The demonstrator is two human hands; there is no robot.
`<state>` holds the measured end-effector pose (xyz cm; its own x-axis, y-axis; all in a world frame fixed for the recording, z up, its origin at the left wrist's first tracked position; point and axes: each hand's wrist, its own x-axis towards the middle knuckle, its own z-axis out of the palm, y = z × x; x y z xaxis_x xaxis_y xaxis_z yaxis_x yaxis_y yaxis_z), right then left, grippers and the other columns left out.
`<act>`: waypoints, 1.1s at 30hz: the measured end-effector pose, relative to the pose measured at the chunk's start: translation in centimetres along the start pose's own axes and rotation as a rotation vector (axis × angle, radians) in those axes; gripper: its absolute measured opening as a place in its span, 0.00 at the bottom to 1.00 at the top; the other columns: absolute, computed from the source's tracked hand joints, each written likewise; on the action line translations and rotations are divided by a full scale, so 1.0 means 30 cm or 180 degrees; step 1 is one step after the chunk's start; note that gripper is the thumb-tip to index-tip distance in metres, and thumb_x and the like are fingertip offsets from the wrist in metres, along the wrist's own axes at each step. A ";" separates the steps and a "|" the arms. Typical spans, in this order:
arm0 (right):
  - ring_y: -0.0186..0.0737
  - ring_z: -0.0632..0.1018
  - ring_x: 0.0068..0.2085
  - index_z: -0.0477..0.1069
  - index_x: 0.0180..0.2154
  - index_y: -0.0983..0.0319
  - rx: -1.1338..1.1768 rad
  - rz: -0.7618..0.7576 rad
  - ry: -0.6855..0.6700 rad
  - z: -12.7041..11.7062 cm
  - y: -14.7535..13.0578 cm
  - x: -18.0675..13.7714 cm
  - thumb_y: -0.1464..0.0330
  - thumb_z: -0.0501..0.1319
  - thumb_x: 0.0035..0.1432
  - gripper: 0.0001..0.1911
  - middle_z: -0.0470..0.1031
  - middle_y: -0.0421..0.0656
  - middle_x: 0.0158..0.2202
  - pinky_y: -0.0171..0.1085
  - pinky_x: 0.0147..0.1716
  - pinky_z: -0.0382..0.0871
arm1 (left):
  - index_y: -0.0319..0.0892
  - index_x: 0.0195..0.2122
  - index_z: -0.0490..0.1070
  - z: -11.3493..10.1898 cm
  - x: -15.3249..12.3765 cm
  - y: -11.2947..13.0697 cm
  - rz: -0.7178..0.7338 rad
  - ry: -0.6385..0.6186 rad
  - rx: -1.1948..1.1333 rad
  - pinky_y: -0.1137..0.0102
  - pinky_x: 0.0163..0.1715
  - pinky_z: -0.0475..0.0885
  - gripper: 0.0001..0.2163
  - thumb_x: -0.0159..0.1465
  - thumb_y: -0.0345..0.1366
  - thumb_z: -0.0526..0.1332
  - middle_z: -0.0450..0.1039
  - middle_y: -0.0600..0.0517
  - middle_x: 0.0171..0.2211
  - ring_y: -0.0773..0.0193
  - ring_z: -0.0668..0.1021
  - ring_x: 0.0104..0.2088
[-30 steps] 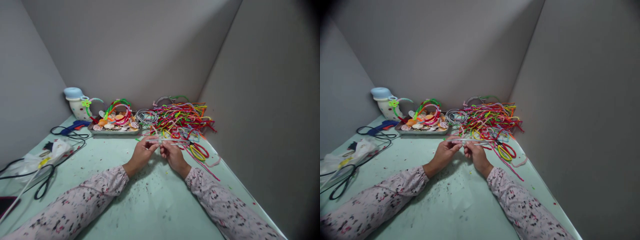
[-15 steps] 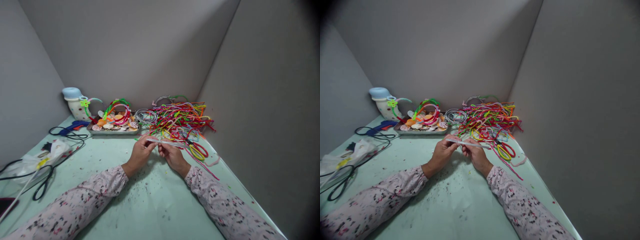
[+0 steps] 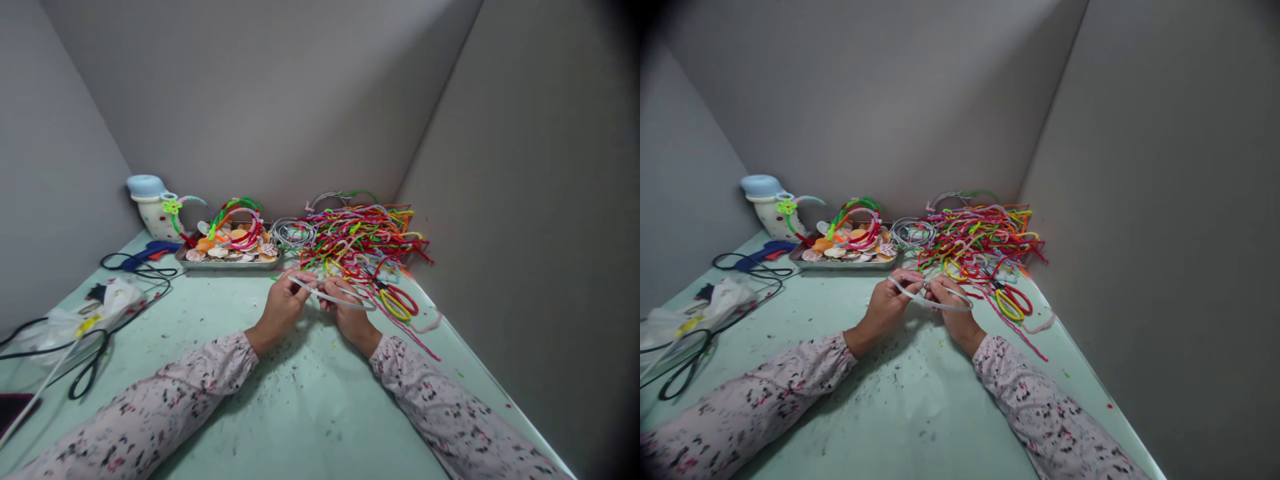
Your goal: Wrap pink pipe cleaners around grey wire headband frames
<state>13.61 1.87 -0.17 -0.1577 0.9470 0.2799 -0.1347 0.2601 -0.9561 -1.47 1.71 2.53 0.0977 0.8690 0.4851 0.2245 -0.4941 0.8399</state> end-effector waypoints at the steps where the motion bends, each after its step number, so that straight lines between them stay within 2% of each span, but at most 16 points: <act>1: 0.32 0.69 0.24 0.69 0.31 0.60 -0.0033 -0.0001 0.0005 0.000 -0.002 0.000 0.58 0.54 0.62 0.14 0.69 0.37 0.24 0.32 0.23 0.62 | 0.40 0.32 0.75 0.000 0.000 0.000 -0.0009 -0.0008 0.0023 0.68 0.44 0.67 0.08 0.61 0.36 0.58 0.76 0.48 0.35 0.62 0.75 0.39; 6: 0.32 0.69 0.24 0.69 0.31 0.60 -0.0143 -0.0042 0.0025 0.005 -0.016 -0.004 0.59 0.54 0.62 0.13 0.68 0.37 0.23 0.33 0.24 0.62 | 0.40 0.32 0.75 -0.005 -0.002 0.008 -0.0074 -0.0016 0.0165 0.69 0.40 0.67 0.08 0.61 0.35 0.58 0.76 0.50 0.32 0.63 0.75 0.36; 12: 0.32 0.70 0.25 0.69 0.32 0.61 -0.0078 -0.0036 0.0083 0.011 -0.021 -0.008 0.60 0.55 0.61 0.12 0.68 0.38 0.25 0.33 0.26 0.63 | 0.39 0.31 0.74 -0.004 -0.001 0.024 -0.0263 -0.0025 0.0008 0.71 0.34 0.67 0.07 0.60 0.35 0.59 0.74 0.51 0.29 0.65 0.74 0.31; 22: 0.31 0.68 0.25 0.70 0.29 0.61 0.0156 0.0157 0.0293 0.025 -0.041 -0.011 0.59 0.59 0.57 0.13 0.69 0.38 0.25 0.32 0.24 0.62 | 0.39 0.31 0.74 0.005 0.003 0.002 -0.0304 -0.0167 -0.0245 0.69 0.34 0.68 0.08 0.60 0.38 0.59 0.74 0.49 0.30 0.64 0.74 0.32; 27: 0.32 0.68 0.25 0.70 0.30 0.61 0.0044 0.0080 0.0285 0.026 -0.035 -0.015 0.59 0.58 0.58 0.12 0.69 0.38 0.25 0.32 0.25 0.62 | 0.39 0.29 0.74 0.002 0.004 0.005 -0.0478 -0.0148 -0.0355 0.70 0.32 0.67 0.08 0.58 0.39 0.61 0.73 0.50 0.27 0.64 0.74 0.30; 33: 0.32 0.69 0.26 0.71 0.31 0.60 -0.0315 -0.0229 0.0282 0.017 -0.018 -0.015 0.61 0.56 0.61 0.12 0.69 0.38 0.26 0.33 0.27 0.63 | 0.38 0.28 0.72 0.010 0.005 -0.001 -0.0672 -0.0169 -0.0576 0.70 0.30 0.67 0.09 0.56 0.40 0.63 0.73 0.51 0.25 0.65 0.74 0.27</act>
<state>13.27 1.22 0.26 -0.0635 0.9371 0.3433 -0.0448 0.3410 -0.9390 -1.19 1.87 2.50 0.1190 0.9510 0.2852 0.0692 -0.2945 0.9531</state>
